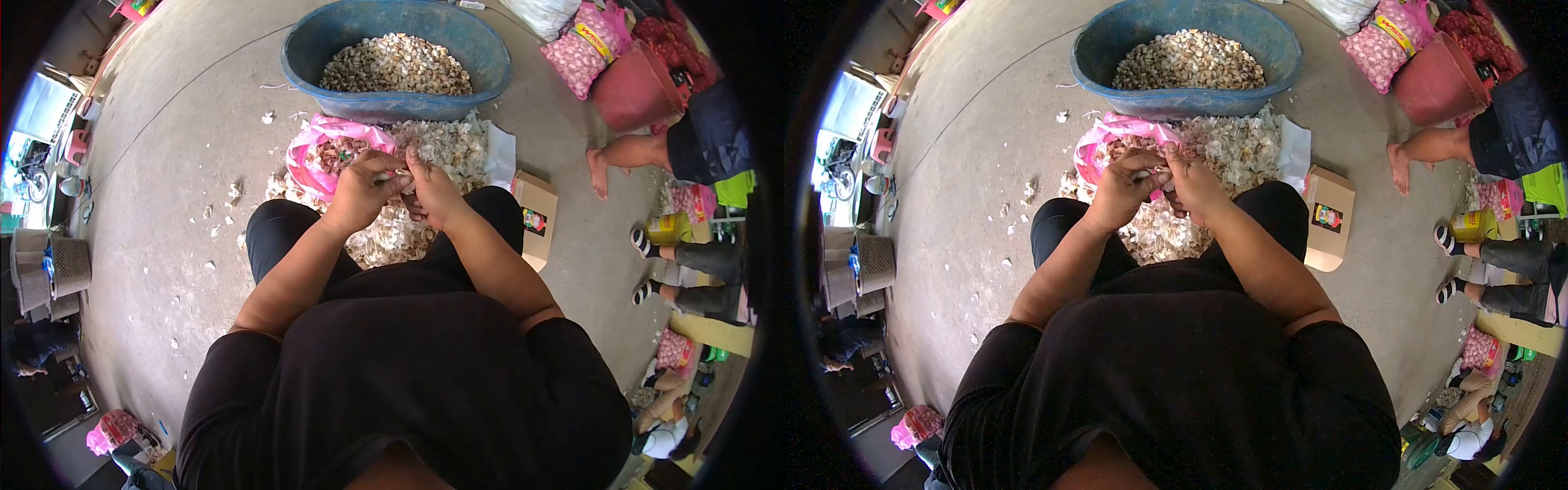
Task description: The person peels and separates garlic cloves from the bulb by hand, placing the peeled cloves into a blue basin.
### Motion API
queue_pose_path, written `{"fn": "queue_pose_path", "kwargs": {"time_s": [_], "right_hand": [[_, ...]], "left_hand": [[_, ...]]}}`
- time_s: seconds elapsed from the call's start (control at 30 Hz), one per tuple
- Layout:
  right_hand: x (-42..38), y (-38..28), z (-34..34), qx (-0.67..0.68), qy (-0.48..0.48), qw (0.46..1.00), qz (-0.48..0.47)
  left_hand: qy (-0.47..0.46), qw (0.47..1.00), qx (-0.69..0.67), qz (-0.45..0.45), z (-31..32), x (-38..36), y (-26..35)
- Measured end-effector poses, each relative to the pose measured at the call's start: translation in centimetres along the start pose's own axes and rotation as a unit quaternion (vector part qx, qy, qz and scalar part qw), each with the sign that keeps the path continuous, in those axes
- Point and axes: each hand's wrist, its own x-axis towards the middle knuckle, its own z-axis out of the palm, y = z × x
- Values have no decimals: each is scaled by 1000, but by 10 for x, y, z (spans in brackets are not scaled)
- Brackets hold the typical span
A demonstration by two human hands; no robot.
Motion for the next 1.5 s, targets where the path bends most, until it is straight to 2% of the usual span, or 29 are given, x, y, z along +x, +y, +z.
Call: {"fn": "queue_pose_path", "kwargs": {"time_s": [0.13, 0.2, 0.23, 0.27, 0.37, 0.47, 0.6, 0.7, 0.87, 0.97, 1.07, 1.13, 1.17, 1.2, 1.3, 1.33, 1.43, 1.5], "right_hand": [[16, 15, 1, -112, 114, 968, -192], [15, 8, -7, -259, 147, 930, -214], [13, 3, -11, -331, 161, 903, -223], [11, -2, -13, -450, 174, 838, -253], [18, 3, -19, -431, 136, 749, -484], [-7, -12, -3, -428, 3, 835, -345], [-12, -18, -4, -524, -15, 783, -334], [-12, -19, -5, -561, -39, 750, -347], [-18, -20, -4, -542, -46, 766, -342], [-18, -14, -2, -509, -51, 748, -423], [-19, -19, -3, -459, -60, 775, -430], [-16, -14, -10, -257, -55, 911, -317], [-15, -13, -13, -149, -53, 955, -250], [-15, -17, -17, -143, -54, 959, -240], [-12, -13, -19, -15, -50, 991, -125], [-7, -9, -23, -45, -83, 988, -120], [-5, -5, -10, -325, -34, 920, -214], [1, 5, -10, -325, -48, 913, -243]], "left_hand": [[33, 992, -97, -74, 1, 0, 3], [61, 974, -166, -144, -3, 1, 11], [66, 970, -173, -156, -5, 1, 10], [73, 967, -180, -168, -6, 1, 9], [72, 961, -199, -179, -9, -1, 3], [41, 964, -198, -173, -11, -1, 4], [-50, 968, -132, -205, -23, 1, 23], [-93, 959, -153, -221, -25, 0, 20], [-68, 963, -204, -164, -18, -9, 7], [-35, 939, -297, -173, -11, -14, -4], [-9, 910, -359, -208, -10, -13, -4], [5, 899, -378, -221, -13, -9, 5], [13, 895, -386, -223, -15, -7, 11], [22, 891, -393, -225, -16, -6, 15], [41, 895, -382, -227, -16, -6, 14], [36, 907, -355, -223, -17, -6, 12], [24, 932, -297, -205, -15, -7, 6], [17, 939, -289, -187, -11, -7, 9]]}}
